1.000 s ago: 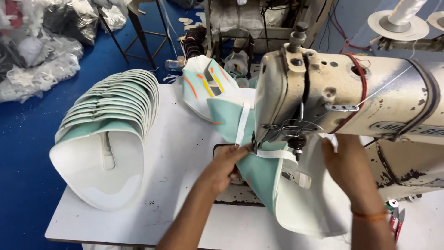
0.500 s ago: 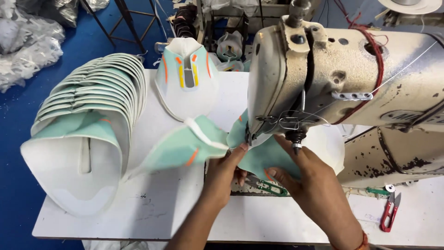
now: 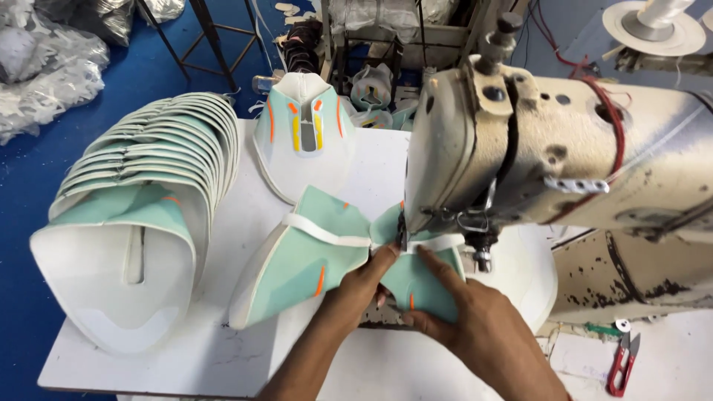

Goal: The person uses a sewing machine to stitch a white elastic strap onto the side of a light green slipper. They repeatedly pick up slippers from a stack, guide them under the needle, and then place the finished items aside.

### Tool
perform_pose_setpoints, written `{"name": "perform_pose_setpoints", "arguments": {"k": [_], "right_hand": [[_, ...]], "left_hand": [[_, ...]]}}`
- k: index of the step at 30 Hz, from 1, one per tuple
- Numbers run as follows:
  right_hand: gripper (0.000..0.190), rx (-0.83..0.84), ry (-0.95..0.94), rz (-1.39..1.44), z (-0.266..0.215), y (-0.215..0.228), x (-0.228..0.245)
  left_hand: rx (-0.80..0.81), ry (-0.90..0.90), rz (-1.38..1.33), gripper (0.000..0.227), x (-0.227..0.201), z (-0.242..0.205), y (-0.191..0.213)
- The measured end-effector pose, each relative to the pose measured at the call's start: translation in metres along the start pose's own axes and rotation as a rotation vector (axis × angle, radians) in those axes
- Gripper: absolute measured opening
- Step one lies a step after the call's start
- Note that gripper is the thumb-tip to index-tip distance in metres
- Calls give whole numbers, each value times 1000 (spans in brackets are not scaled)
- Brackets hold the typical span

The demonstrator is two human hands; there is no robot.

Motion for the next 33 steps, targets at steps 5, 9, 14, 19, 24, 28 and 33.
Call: {"name": "perform_pose_setpoints", "arguments": {"k": [5, 9, 14, 19, 24, 28, 33], "right_hand": [[95, 88, -39, 20, 15, -13, -18], [92, 123, -69, -30, 14, -7, -11], [89, 85, -62, -21, 11, 5, -2], [90, -88, 128, 108, 10, 7, 2], [92, -7, 24, 51, 7, 15, 13], [93, -1, 24, 72, 9, 4, 1], [94, -66, 51, 158, 4, 3, 4]], "left_hand": [[-71, -1, -95, 24, -7, 4, 0], [-46, -66, -95, 22, -18, 0, -3], [-106, -15, -81, 26, -13, -1, -3], [-103, -23, -126, 27, -9, 1, -5], [-194, 4, -135, 24, -4, 4, 0], [-174, -13, -144, 25, -3, 5, 0], [-149, 10, -100, 27, -4, 4, 0]]}}
Point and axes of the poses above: each hand's wrist, its own z-axis towards the middle knuckle, its own y-axis out of the back of the hand, x = y × z, the point moved 8 cm from there along z, towards the middle knuckle, and after that the axes turned 2 degrees about x, right-handed, at the moved point
